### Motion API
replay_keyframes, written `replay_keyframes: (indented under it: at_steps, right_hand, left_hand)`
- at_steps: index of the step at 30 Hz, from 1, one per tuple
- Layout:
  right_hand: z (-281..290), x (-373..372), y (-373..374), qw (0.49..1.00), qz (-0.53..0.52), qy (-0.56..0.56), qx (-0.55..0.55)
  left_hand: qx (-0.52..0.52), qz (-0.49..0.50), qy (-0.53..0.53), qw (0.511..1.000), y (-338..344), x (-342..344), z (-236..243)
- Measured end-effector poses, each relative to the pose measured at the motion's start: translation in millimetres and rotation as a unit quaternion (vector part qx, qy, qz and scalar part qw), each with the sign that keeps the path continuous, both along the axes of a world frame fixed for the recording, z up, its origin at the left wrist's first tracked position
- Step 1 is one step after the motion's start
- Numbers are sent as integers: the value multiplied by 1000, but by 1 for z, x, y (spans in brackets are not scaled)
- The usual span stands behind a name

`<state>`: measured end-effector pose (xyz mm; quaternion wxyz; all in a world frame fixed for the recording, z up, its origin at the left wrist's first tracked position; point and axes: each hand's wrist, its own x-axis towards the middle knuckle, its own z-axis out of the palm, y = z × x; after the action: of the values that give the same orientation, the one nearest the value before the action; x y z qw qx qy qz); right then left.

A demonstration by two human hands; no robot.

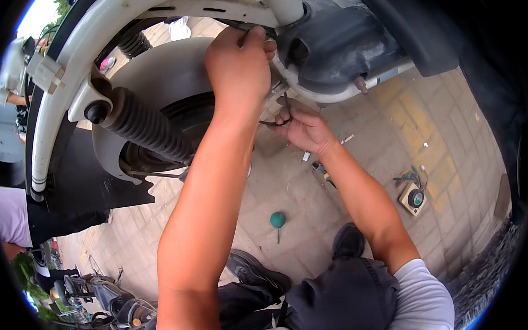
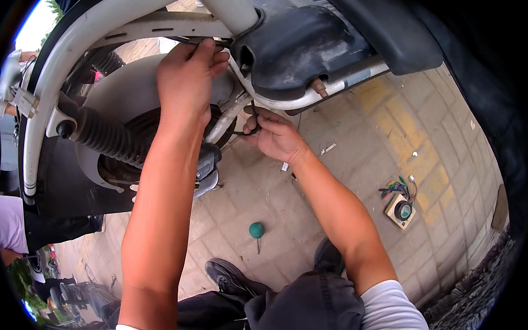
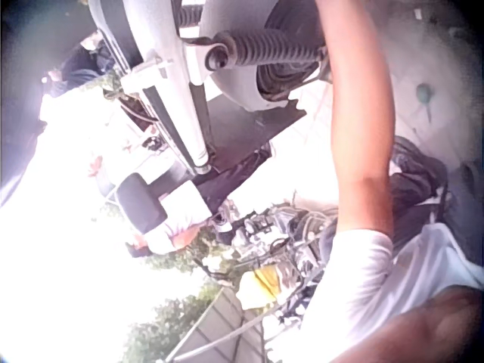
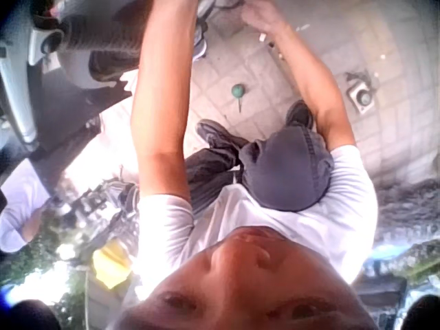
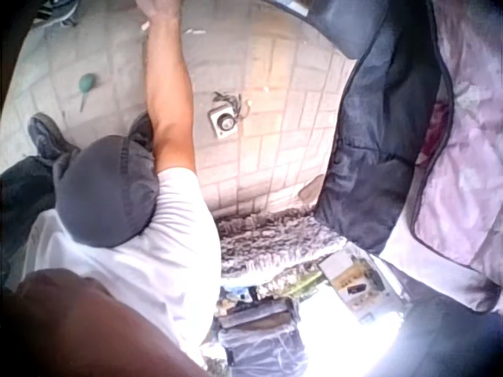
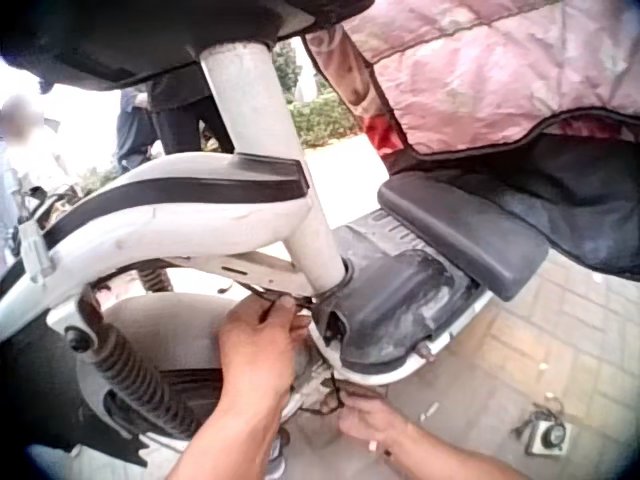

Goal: The person repairs the wiring of a scooter by stripping wires, twisting them together, and wrapping them with electrical tape. They use pliers and a screwdriver to strip and secure the wires, then test the connection with a control box before taping the joint.

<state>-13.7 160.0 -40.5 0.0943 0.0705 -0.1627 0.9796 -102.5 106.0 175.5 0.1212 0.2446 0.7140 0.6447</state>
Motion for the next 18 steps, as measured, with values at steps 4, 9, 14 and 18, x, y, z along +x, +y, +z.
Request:
replay_keyframes:
  at_steps: [4, 9, 14, 18]
  right_hand:
    - [-3, -12, -3, 996, -77, -50, -5]
    - [12, -37, 1, 986, -135, -94, -29]
    - [13, -27, -15, 982, -125, -106, -98]
    - [3, -30, -16, 978, -157, -112, -75]
  left_hand:
    - [56, 26, -2, 998, -11, 5, 4]
    - [97, 42, -13, 994, -27, 11, 16]
    - [122, 28, -23, 992, -25, 3, 20]
    - [118, 13, -28, 993, -22, 0, 21]
